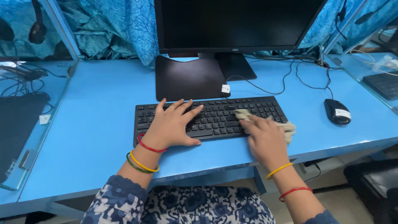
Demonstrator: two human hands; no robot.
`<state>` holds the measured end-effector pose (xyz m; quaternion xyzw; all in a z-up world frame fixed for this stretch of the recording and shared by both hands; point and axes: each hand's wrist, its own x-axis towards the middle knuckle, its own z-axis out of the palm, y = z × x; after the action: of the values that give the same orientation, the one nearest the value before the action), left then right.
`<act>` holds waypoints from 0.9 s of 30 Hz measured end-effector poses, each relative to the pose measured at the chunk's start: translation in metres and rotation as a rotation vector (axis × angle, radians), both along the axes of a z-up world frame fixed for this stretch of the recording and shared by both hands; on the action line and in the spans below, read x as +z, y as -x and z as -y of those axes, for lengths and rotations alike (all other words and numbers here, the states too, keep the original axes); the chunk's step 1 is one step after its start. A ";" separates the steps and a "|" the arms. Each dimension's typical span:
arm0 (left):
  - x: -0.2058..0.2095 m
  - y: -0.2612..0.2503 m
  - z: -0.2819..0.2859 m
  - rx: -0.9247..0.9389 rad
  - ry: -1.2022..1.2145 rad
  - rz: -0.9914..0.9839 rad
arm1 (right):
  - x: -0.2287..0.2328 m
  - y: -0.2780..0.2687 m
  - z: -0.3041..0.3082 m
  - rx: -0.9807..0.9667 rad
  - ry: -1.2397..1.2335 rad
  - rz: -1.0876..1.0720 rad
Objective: The person wipes a black computer keyboard with a cloth, cleaning the keys and the surface. They lift the keyboard to wipe the underside and edges, then place it back on the blue desk and continue wiping the top surface.
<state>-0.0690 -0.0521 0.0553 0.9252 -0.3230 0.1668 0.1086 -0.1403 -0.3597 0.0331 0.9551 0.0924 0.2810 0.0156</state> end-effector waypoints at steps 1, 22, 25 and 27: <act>0.000 0.001 0.000 -0.002 0.006 -0.002 | 0.000 0.000 -0.002 0.075 0.025 0.003; -0.004 0.001 -0.001 -0.107 0.110 0.060 | 0.030 -0.002 -0.008 0.116 -0.121 0.020; -0.003 0.001 -0.002 -0.101 0.114 0.061 | 0.031 -0.009 -0.019 0.045 -0.029 -0.033; -0.003 0.001 -0.001 -0.100 0.115 0.056 | 0.033 -0.005 -0.017 0.039 -0.027 -0.081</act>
<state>-0.0697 -0.0507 0.0527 0.8951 -0.3617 0.2052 0.1607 -0.1354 -0.3424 0.0658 0.9638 0.1078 0.2436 -0.0065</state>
